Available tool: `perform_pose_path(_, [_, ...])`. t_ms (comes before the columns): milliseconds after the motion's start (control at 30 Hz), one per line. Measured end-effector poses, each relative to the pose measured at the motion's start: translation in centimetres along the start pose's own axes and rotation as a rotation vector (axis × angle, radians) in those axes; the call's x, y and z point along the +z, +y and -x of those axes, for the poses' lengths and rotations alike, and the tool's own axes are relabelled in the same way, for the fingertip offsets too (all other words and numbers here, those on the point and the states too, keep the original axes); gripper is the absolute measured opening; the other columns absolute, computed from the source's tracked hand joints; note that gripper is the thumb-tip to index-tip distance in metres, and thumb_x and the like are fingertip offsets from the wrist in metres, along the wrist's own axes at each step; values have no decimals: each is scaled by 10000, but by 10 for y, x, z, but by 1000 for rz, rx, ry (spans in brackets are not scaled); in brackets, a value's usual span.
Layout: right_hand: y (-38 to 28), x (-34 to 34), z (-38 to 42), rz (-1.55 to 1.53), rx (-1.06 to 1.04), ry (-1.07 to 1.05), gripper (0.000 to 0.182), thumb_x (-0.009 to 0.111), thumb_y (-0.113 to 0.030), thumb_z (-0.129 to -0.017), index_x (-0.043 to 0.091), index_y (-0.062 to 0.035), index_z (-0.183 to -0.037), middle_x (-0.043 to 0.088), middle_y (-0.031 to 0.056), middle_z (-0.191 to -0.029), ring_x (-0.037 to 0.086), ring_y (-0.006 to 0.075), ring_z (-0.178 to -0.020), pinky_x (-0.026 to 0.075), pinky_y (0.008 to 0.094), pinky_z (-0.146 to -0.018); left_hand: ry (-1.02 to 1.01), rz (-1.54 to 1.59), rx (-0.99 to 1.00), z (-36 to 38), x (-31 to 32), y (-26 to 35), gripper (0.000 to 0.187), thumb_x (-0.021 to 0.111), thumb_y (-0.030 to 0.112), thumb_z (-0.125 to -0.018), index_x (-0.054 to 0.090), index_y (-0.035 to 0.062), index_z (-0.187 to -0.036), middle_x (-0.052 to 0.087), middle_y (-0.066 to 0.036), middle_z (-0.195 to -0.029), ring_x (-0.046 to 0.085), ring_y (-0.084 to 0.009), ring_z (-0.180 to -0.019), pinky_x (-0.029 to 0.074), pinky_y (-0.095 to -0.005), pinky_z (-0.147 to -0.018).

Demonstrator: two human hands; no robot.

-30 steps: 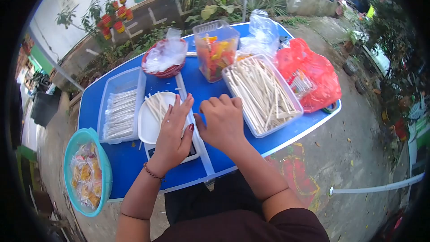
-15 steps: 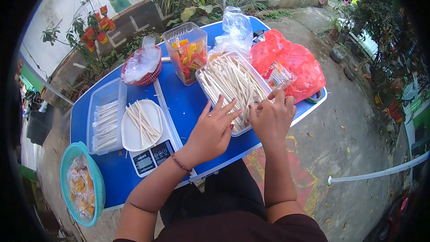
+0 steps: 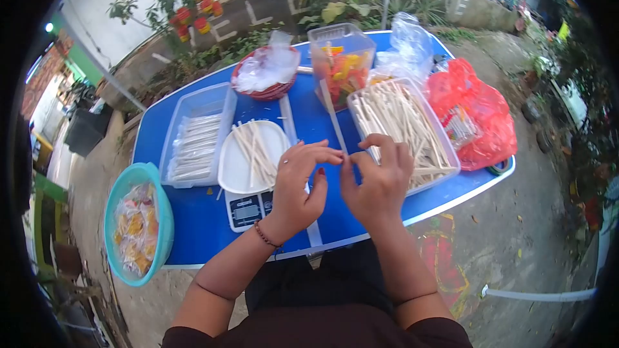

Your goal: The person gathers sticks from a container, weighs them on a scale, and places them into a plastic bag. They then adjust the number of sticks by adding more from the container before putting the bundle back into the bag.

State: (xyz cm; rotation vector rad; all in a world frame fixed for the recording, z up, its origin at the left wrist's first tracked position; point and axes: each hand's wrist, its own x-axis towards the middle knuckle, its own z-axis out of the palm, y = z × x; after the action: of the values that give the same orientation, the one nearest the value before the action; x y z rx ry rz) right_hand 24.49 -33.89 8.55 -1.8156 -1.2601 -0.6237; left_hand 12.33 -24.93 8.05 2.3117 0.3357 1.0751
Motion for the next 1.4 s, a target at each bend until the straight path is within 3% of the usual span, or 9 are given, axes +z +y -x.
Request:
perform_pose_path(200, [-54,56,-13,-125,-163,-273,94,696,-159,-722,651,-77,-713,571,43,-913,512,236,-886,361,379,-750,250,-184,-187,33,-56,-34,257,524,-47,-747,619,64,-958,648,-56,-982,593,-269,-942,386,-397,-880])
perform_pose_path(433, [-70,90,-16,-154,-155,-577,188,628,-154,-808,638,-88,-984,640,72,-963,551,264,-929,391,394,-803,12,-690,-378,58,-101,-65,181,616,83,-781,667,136,-946,645,-2,-970,565,-231,-972,361,-384,-884])
perform_pose_path(633, [-73,108,-12,-297,-182,-618,207,606,-103,-809,622,-78,-1014,656,103,-952,562,297,-936,403,412,-796,-27,-601,-357,46,-86,-68,146,673,138,-760,681,151,-905,658,14,-955,565,-222,-961,360,-383,-859])
perform_pose_path(733, [-71,106,-24,-327,-177,-587,192,603,-83,-760,638,-72,-949,657,84,-906,566,278,-902,403,406,-770,-52,-621,-370,39,-88,-71,139,681,152,-758,676,149,-896,660,15,-946,567,-218,-964,359,-387,-859])
perform_pose_path(833, [-60,111,-41,-199,-258,-433,178,603,-77,-754,646,-80,-926,661,66,-948,557,264,-935,402,399,-770,41,-561,-318,28,-93,-74,136,676,157,-761,670,149,-896,659,15,-941,569,-219,-958,359,-391,-860])
perform_pose_path(1000, [-54,134,-76,-93,-281,-287,229,614,-65,-719,696,-59,-933,582,69,-1228,508,285,-1067,390,412,-887,105,-595,-237,-9,-92,-87,190,668,149,-762,662,138,-952,650,-19,-1063,560,-237,-1053,359,-407,-923])
perform_pose_path(1100, [-51,153,-89,21,-314,-266,241,617,-64,-717,700,-57,-944,601,64,-1210,501,295,-1091,368,433,-894,128,-618,-202,-34,-89,-105,257,655,129,-765,643,126,-1021,618,-61,-1174,540,-257,-1143,341,-426,-990])
perform_pose_path(1200, [-47,163,-101,-54,-211,-434,239,606,-55,-735,703,-65,-953,636,49,-1144,512,284,-1090,355,442,-889,150,-609,-186,-52,-89,-124,329,644,111,-771,608,115,-1098,606,-85,-1194,543,-276,-1150,341,-431,-1008])
perform_pose_path(1400, [-45,154,-122,-202,-107,-296,245,601,-17,-771,697,-84,-987,665,76,-1110,561,290,-1041,391,418,-900,223,-326,-218,-73,-95,-141,492,629,73,-759,514,57,-1238,584,-177,-1197,554,-386,-1102,430,-461,-950])
